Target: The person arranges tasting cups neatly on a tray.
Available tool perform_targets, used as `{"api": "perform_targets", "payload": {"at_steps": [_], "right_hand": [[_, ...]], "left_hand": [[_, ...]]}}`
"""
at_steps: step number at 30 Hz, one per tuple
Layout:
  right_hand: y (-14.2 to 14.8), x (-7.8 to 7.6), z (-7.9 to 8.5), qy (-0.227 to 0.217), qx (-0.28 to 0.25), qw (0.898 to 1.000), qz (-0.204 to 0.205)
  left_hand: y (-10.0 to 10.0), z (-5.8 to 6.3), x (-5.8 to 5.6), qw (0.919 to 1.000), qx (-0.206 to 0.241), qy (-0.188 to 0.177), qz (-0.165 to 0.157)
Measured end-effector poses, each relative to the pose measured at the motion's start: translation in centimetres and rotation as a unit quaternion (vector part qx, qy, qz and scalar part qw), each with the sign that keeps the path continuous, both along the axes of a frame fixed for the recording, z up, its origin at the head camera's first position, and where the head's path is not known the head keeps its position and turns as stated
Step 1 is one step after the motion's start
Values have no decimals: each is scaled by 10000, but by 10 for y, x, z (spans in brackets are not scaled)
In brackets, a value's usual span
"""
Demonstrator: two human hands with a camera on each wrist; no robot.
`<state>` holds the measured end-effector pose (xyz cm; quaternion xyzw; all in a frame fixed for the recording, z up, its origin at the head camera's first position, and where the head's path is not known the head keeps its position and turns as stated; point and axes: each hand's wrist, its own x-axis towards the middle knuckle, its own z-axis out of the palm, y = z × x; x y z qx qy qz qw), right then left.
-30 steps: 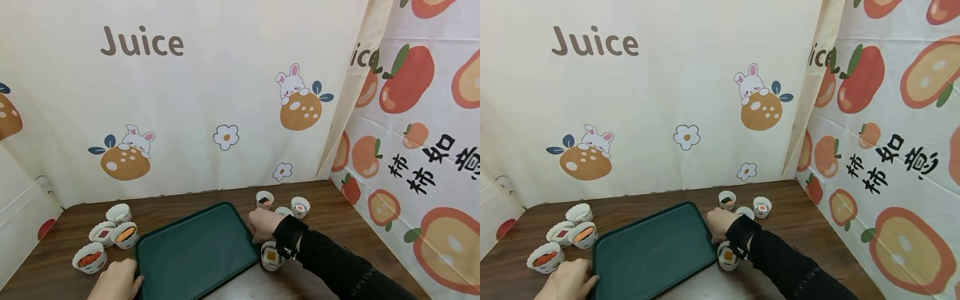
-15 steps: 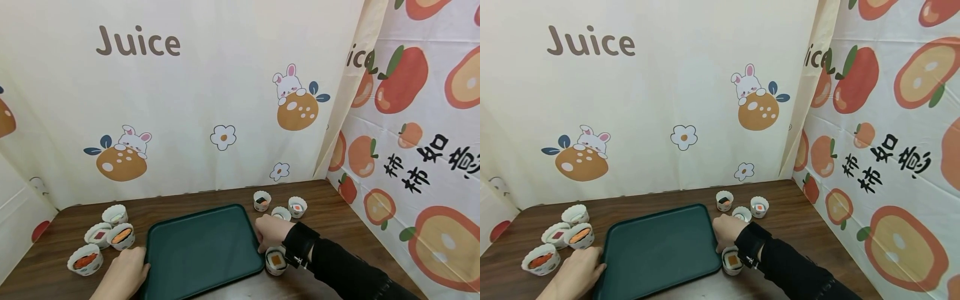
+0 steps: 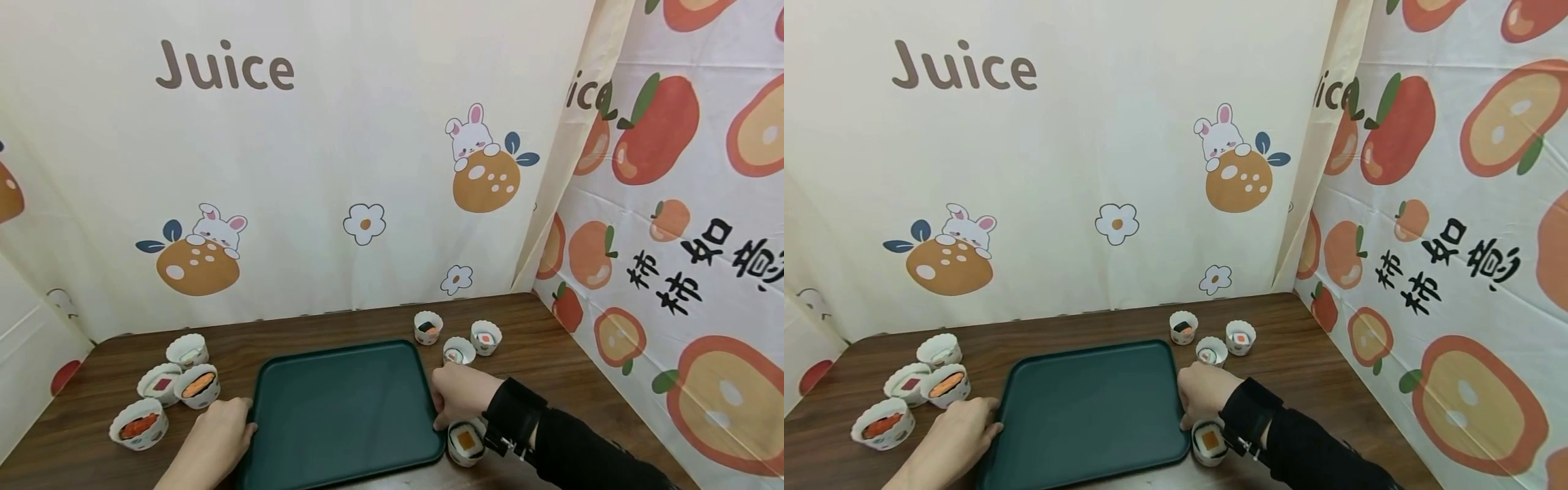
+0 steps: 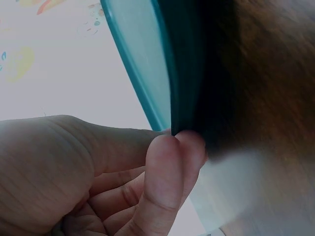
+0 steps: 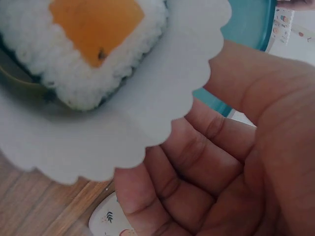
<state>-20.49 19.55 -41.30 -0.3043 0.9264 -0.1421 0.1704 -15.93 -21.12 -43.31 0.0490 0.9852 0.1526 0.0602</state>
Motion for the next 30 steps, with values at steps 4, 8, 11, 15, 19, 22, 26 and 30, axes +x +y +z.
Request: {"api": "perform_targets", "payload": {"at_steps": [4,8,11,15,19,22,26,30], "right_hand": [[-1,11,12,-119,5,9997,-229],[17,-6,-26,106,-10,9999,27],[34,-26,-66,164,-7,9997,178],[29,-17,-49,-70,-96,9999,45],[7,13,8,-244,-174,9994,-170],[3,19,18,-187,-126,9996,-175],[3,19,16,-145,-118,9997,-175],[5,19,15,-182,-161,9995,-182]], "left_hand": [[2,0,-2,10000,-3,-28,-18],[3,-2,-3,10000,35,-53,-43],[4,-1,-1,9999,82,-107,-38],[5,-1,0,9997,143,-175,-17],[5,-1,1,9997,152,-185,-3],[3,-4,2,9999,118,-95,-30],[0,-10,1,9999,87,-76,-62],[-3,-18,-3,9998,59,-200,-10]]}}
